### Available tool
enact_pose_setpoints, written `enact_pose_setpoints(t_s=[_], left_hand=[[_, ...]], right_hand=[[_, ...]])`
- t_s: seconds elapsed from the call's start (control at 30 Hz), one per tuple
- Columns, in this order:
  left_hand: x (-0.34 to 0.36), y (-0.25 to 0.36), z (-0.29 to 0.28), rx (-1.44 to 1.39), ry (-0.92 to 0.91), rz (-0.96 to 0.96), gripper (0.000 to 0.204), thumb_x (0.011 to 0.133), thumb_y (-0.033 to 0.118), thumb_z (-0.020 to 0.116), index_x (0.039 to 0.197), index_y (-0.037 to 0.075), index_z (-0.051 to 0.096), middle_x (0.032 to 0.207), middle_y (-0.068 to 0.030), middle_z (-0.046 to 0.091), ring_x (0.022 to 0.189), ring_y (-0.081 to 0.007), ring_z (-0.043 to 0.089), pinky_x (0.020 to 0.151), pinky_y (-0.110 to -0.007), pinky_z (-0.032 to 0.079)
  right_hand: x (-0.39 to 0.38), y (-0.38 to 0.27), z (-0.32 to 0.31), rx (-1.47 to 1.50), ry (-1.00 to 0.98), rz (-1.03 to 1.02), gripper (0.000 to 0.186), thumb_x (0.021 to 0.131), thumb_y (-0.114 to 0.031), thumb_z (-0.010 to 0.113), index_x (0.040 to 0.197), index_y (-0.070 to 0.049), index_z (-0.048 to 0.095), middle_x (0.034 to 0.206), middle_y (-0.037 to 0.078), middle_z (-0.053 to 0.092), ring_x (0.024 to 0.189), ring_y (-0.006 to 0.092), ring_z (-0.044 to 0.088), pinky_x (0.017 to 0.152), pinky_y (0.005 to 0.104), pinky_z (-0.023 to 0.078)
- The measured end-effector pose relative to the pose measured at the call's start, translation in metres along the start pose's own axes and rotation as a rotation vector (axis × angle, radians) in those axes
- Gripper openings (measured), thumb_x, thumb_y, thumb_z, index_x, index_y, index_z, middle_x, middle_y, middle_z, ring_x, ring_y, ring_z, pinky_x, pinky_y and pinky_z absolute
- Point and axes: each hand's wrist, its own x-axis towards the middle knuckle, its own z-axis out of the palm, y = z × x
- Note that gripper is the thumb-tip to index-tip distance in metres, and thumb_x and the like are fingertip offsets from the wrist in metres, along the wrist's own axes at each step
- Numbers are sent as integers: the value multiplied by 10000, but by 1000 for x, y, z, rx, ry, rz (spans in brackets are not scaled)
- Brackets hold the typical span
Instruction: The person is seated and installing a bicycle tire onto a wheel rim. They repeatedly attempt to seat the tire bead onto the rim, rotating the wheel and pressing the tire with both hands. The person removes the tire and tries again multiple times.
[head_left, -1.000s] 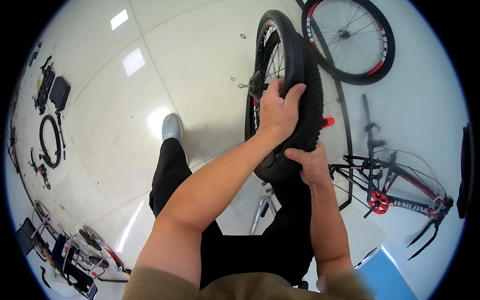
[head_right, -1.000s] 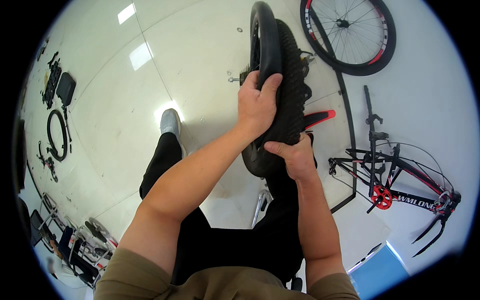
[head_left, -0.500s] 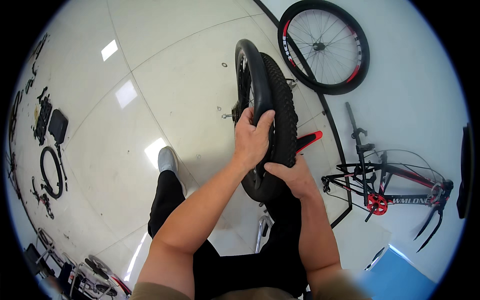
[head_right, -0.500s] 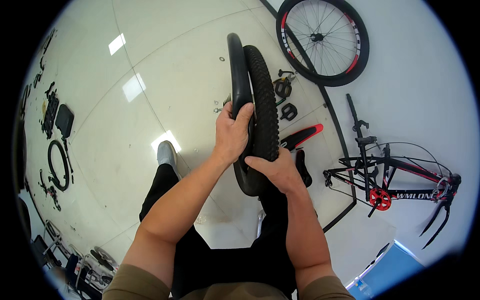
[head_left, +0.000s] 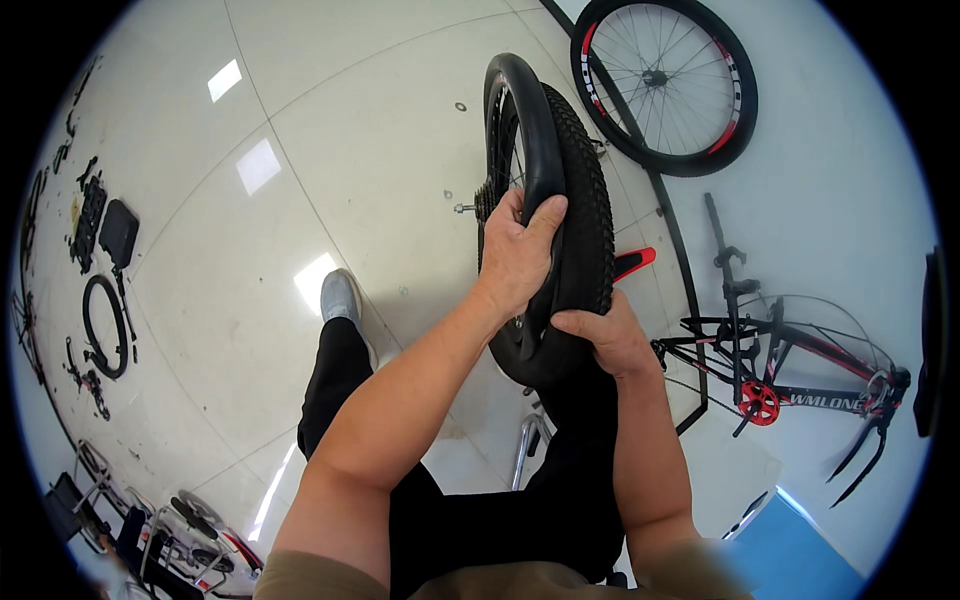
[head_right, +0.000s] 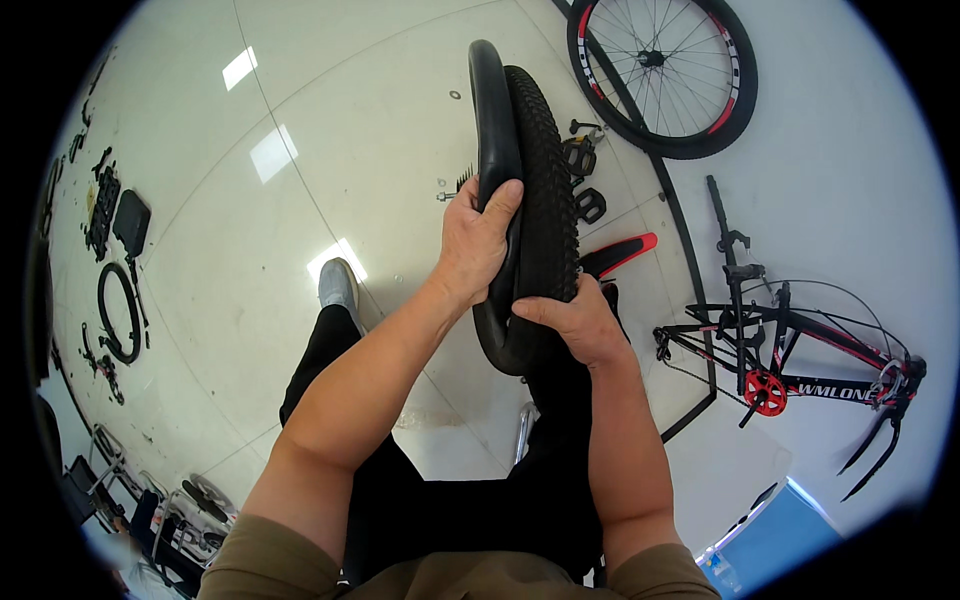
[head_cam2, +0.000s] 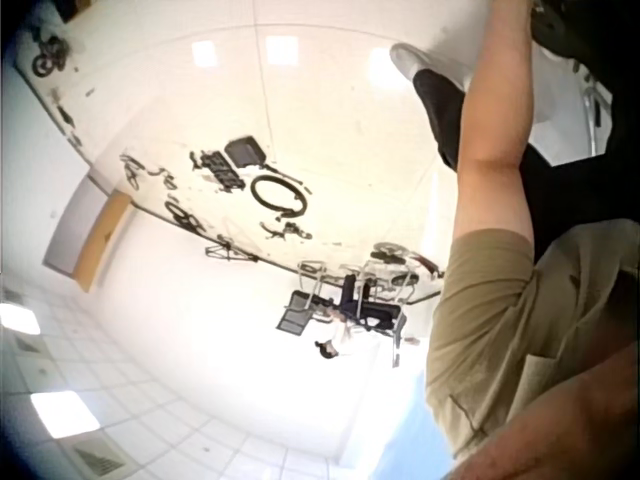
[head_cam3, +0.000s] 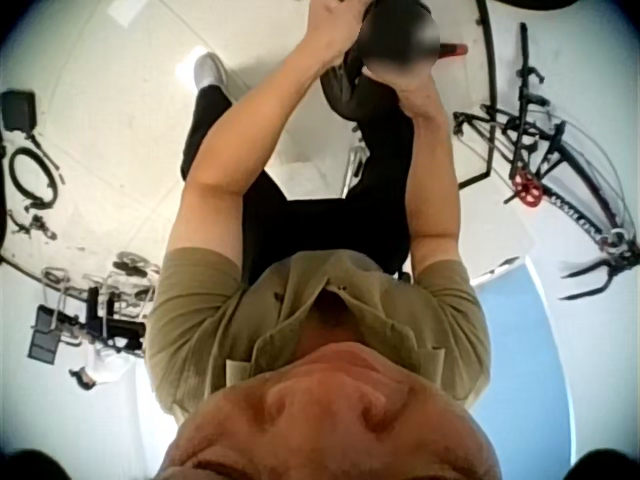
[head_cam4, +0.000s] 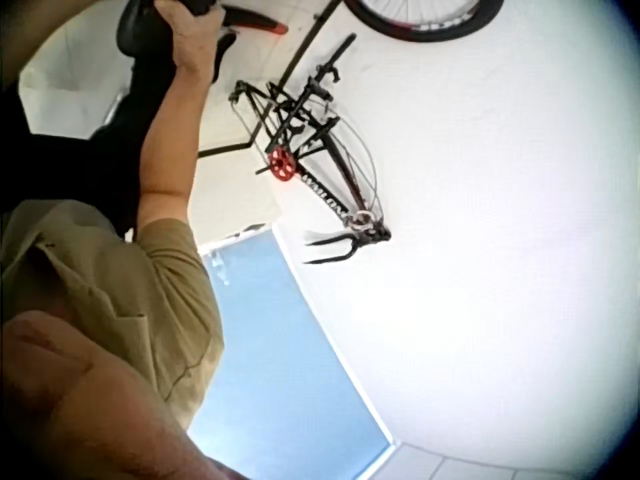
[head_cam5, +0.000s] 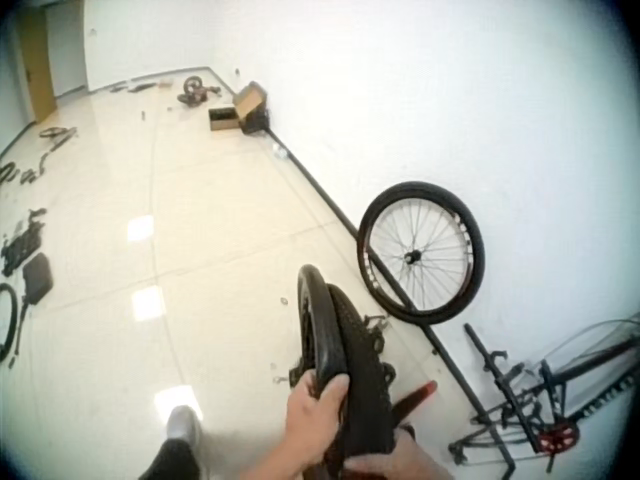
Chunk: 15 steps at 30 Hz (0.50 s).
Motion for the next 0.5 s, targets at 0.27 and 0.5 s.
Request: enact_pose_setpoints(t_s=[0.27, 0.5], left_hand=[[-1, 6, 0, -73, -8, -34, 320, 1006, 225, 689, 1178, -10, 557, 1051, -82, 667, 934, -134, 638, 832, -296, 561], [-7, -8, 3, 30, -66, 3, 351, 1011, 206, 680, 1227, -40, 553, 1107, -100, 673, 1005, -144, 635, 896, -294, 531]], right_hand=[[-3, -9, 5, -75, 52, 18, 511, 758, -186, 852, 1171, 60, 677, 1059, 104, 724, 944, 185, 686, 866, 324, 547], [21, -59, 9, 44, 180, -53, 516, 809, -204, 791, 1212, 76, 631, 1069, 107, 696, 930, 199, 675, 857, 324, 545]])
